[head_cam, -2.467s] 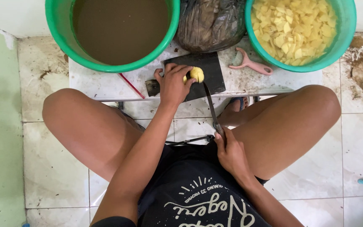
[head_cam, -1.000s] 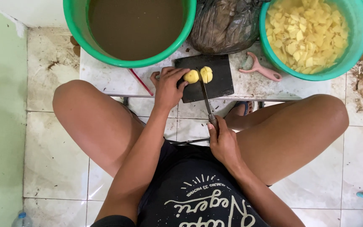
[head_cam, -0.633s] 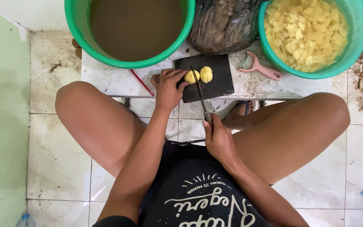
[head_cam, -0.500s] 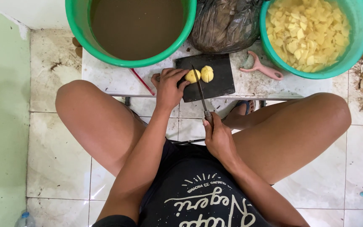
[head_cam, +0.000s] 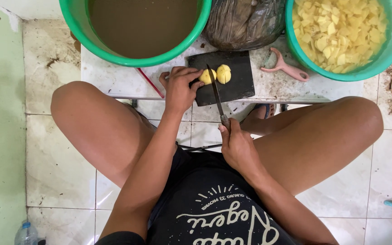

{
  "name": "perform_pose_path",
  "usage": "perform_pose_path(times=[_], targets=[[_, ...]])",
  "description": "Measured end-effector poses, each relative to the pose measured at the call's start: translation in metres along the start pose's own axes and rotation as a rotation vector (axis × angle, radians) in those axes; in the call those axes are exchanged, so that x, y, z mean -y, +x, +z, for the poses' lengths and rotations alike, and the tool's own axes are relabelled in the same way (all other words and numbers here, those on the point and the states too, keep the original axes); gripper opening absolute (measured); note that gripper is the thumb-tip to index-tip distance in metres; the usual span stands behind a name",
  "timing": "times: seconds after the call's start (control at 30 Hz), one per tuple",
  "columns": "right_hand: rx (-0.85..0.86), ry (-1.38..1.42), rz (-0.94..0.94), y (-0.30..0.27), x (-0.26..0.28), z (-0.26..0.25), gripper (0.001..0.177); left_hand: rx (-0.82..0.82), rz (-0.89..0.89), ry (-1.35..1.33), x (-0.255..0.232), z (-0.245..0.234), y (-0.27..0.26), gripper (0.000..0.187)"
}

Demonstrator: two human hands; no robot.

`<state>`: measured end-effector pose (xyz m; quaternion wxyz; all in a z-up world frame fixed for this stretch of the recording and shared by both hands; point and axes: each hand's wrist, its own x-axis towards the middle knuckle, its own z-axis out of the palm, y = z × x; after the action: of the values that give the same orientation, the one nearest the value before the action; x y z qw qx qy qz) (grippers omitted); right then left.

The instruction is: Slicing peeled potatoes into small pieces on a cutting board using a knife

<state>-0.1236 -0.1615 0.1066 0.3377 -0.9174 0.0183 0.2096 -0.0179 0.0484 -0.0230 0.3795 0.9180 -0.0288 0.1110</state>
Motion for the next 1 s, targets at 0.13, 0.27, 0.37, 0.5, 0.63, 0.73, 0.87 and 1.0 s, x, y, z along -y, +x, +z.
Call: perform_pose_path(times=[0.13,0.27,0.37,0.5,0.63,0.73,0.87,1.0], targets=[[0.035,-0.054,0.005,0.003,0.001,-0.005,0.047,-0.002,0.011,-0.004,0.002,0.001,0.0,0.028],[0.108,-0.153,0.053,0.007,0.003,-0.012,0.047,-0.005,0.016,0.004,0.004,0.002,0.002,0.029],[0.144,-0.182,0.076,0.008,0.012,-0.024,0.049,-0.015,0.019,-0.015,-0.007,-0.006,0.004,0.026],[0.169,-0.222,0.077,0.01,0.016,-0.028,0.049,-0.02,0.014,0.008,0.001,0.0,0.004,0.026],[0.191,-0.232,0.072,0.018,0.013,-0.025,0.049,0.001,-0.01,0.008,-0.001,-0.001,0.005,0.029],[0.169,-0.172,0.083,0.017,0.023,-0.024,0.049,-0.015,-0.025,-0.003,-0.001,-0.002,0.005,0.028],[0.16,-0.163,0.084,0.016,0.026,-0.019,0.047,-0.011,-0.009,-0.06,-0.015,-0.018,0.006,0.025],[0.155,-0.172,0.055,0.019,0.02,-0.011,0.045,0.015,-0.011,0.017,0.001,-0.002,0.007,0.029]])
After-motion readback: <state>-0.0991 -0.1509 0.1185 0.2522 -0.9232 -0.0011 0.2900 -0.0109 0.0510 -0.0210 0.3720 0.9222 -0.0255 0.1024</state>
